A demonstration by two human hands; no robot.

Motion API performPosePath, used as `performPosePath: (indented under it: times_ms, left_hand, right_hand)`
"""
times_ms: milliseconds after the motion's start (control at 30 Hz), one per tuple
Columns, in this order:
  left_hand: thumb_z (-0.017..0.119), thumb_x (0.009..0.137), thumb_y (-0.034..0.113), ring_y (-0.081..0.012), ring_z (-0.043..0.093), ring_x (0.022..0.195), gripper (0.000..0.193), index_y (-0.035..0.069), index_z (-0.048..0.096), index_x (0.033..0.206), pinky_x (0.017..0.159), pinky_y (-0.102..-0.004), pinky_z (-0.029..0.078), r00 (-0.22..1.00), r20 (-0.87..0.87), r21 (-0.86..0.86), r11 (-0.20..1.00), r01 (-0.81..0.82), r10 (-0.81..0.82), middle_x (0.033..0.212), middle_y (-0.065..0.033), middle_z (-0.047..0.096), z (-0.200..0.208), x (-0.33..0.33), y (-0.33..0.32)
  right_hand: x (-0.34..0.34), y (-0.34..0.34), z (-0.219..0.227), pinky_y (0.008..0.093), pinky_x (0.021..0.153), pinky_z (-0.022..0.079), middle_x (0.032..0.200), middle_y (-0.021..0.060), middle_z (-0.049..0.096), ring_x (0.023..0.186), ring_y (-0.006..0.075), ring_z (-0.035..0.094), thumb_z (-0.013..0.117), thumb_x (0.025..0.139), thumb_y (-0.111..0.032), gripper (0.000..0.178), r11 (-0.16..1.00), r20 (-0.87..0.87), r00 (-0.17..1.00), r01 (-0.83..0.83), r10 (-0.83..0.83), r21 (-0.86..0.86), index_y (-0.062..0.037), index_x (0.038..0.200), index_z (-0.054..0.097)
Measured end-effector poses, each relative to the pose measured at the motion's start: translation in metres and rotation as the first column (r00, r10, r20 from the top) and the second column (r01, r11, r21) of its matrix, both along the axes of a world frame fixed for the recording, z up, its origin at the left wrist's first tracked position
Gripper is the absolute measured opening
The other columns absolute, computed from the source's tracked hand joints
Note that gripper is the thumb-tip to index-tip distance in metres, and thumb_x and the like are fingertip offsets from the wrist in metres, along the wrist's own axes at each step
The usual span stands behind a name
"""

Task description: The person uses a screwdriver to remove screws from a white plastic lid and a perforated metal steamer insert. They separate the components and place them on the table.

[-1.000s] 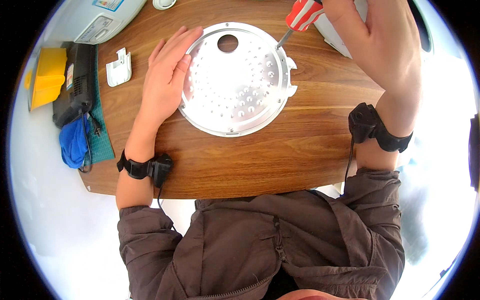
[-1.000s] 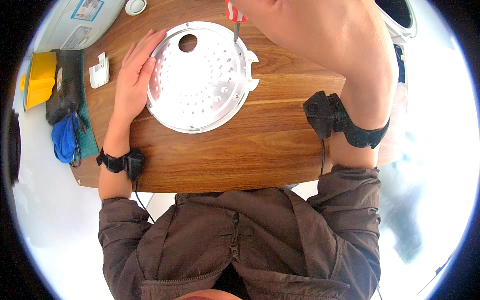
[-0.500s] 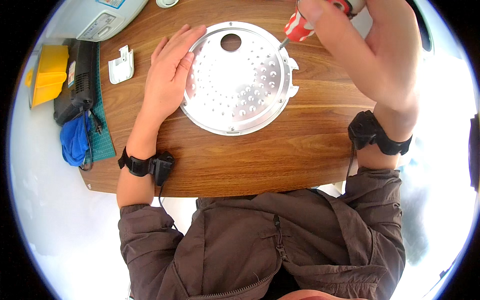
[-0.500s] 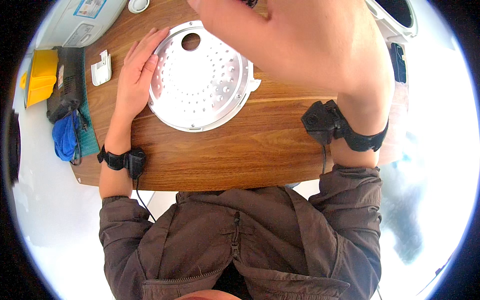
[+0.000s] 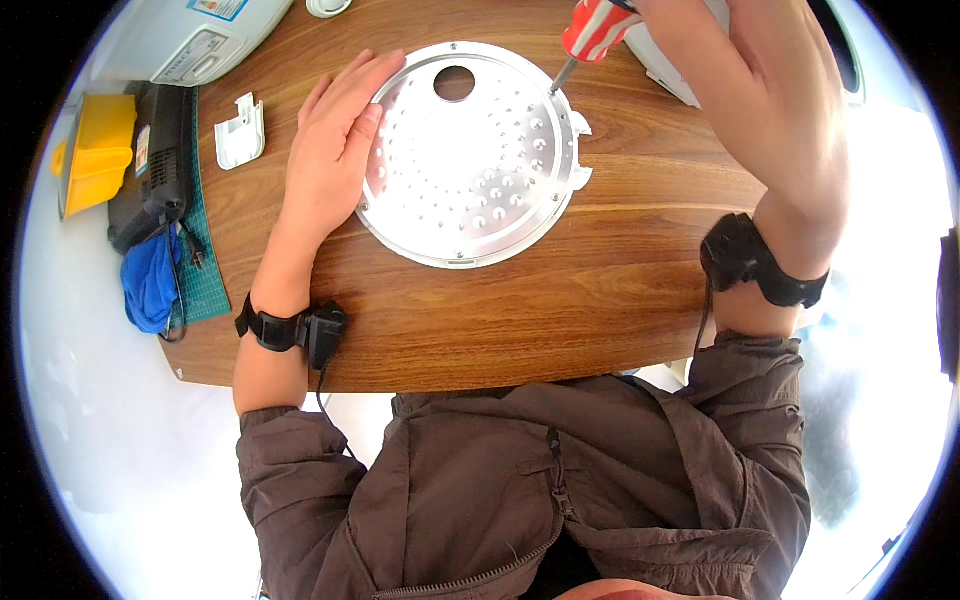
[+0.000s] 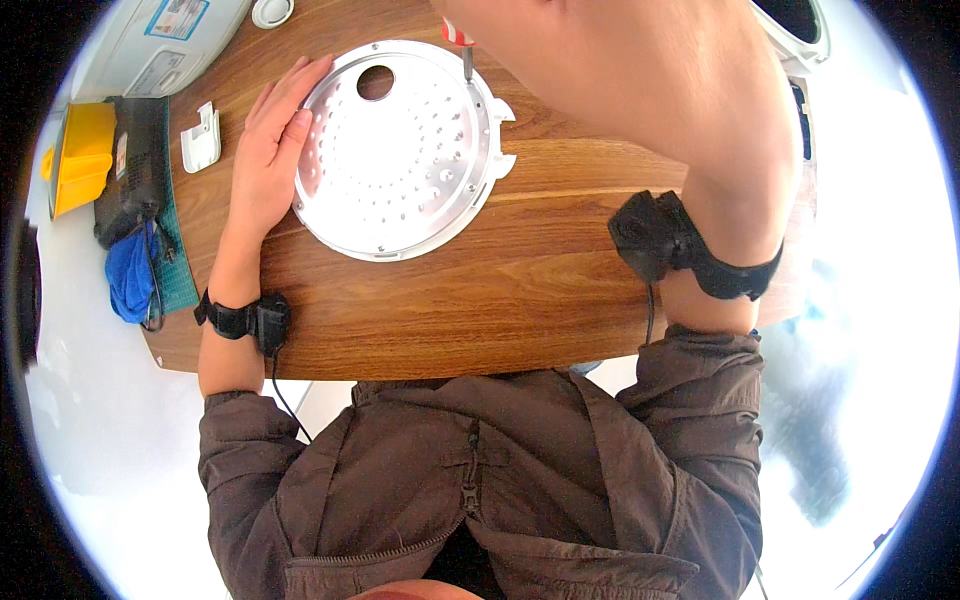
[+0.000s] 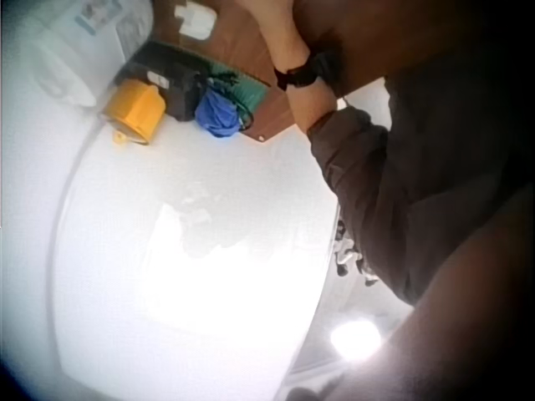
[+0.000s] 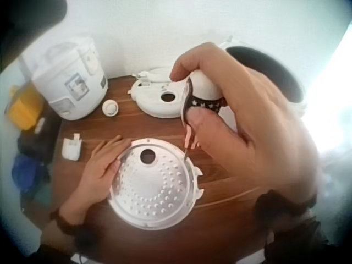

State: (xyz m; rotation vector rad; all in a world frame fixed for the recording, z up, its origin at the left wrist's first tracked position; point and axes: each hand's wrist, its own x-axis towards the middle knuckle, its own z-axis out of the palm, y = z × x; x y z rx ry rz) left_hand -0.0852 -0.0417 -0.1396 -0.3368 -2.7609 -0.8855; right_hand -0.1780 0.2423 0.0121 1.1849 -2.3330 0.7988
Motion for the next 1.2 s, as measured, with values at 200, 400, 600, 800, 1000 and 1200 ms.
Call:
performPosePath:
  times_ms: [200, 400, 600, 800, 1000, 1200]
  left_hand:
    - [0.044, 0.107, 0.018, -0.0298, 0.046, 0.146, 0.041, 0.017, 0.058, 0.145, 0.124, -0.0489, 0.025, 1.000, -0.002, -0.019, 1.000, -0.003, 0.003, 0.147, -0.0071, 0.060, 0.0009, 0.0012, 0.0002]
    - [0.045, 0.107, 0.018, -0.0308, 0.046, 0.145, 0.040, 0.017, 0.058, 0.145, 0.123, -0.0496, 0.025, 1.000, -0.022, 0.005, 1.000, 0.010, -0.010, 0.146, -0.0078, 0.061, -0.0007, 0.0007, -0.0003]
    - [0.045, 0.107, 0.017, -0.0311, 0.046, 0.145, 0.040, 0.017, 0.058, 0.145, 0.123, -0.0499, 0.025, 1.000, -0.026, -0.015, 1.000, 0.008, -0.008, 0.146, -0.0080, 0.060, -0.0012, 0.0012, -0.0017]
    - [0.045, 0.107, 0.018, -0.0304, 0.047, 0.145, 0.041, 0.016, 0.059, 0.145, 0.123, -0.0495, 0.025, 1.000, -0.025, -0.015, 1.000, 0.010, -0.011, 0.146, -0.0077, 0.061, -0.0010, -0.0003, -0.0017]
    - [0.045, 0.107, 0.018, -0.0298, 0.046, 0.145, 0.041, 0.015, 0.058, 0.145, 0.123, -0.0491, 0.026, 1.000, -0.011, 0.036, 0.999, -0.005, 0.005, 0.146, -0.0066, 0.061, 0.0015, 0.0014, 0.0003]
    - [0.046, 0.106, 0.016, -0.0293, 0.046, 0.145, 0.041, 0.015, 0.059, 0.145, 0.123, -0.0489, 0.025, 1.000, -0.011, 0.010, 1.000, 0.002, -0.002, 0.146, -0.0064, 0.061, 0.0018, 0.0008, -0.0001]
  right_hand:
    - [-0.0044, -0.0054, -0.0016, 0.0273, 0.057, 0.043, 0.068, 0.0043, 0.060, 0.060, 0.0149, 0.055, 0.079, 0.088, -0.031, 0.032, 0.996, 0.035, 0.995, -0.088, 0.088, -0.016, -0.0029, 0.096, 0.067]
    - [-0.0014, -0.0040, -0.0040, 0.0274, 0.059, 0.044, 0.071, 0.0051, 0.061, 0.063, 0.0151, 0.057, 0.079, 0.087, -0.028, 0.030, 0.987, 0.060, 0.985, -0.162, 0.162, -0.014, -0.0027, 0.098, 0.068]
    - [-0.0068, -0.0073, -0.0038, 0.0275, 0.062, 0.045, 0.074, 0.0059, 0.062, 0.066, 0.0153, 0.058, 0.079, 0.086, -0.024, 0.028, 0.978, 0.113, 0.972, -0.203, 0.207, -0.042, -0.0024, 0.099, 0.068]
    - [0.0003, -0.0012, -0.0010, 0.0276, 0.064, 0.046, 0.078, 0.0066, 0.063, 0.069, 0.0156, 0.059, 0.079, 0.086, -0.021, 0.026, 0.973, 0.127, 0.964, -0.230, 0.233, -0.037, -0.0022, 0.101, 0.069]
    - [-0.0055, -0.0059, -0.0043, 0.0277, 0.067, 0.047, 0.081, 0.0074, 0.064, 0.072, 0.0158, 0.060, 0.079, 0.085, -0.018, 0.025, 0.963, 0.153, 0.951, -0.263, 0.270, -0.066, -0.0020, 0.102, 0.069]
    - [-0.0040, -0.0017, 0.0011, 0.0278, 0.069, 0.049, 0.084, 0.0082, 0.065, 0.075, 0.0161, 0.061, 0.079, 0.084, -0.014, 0.025, 0.954, 0.193, 0.935, -0.282, 0.298, -0.104, -0.0018, 0.104, 0.070]
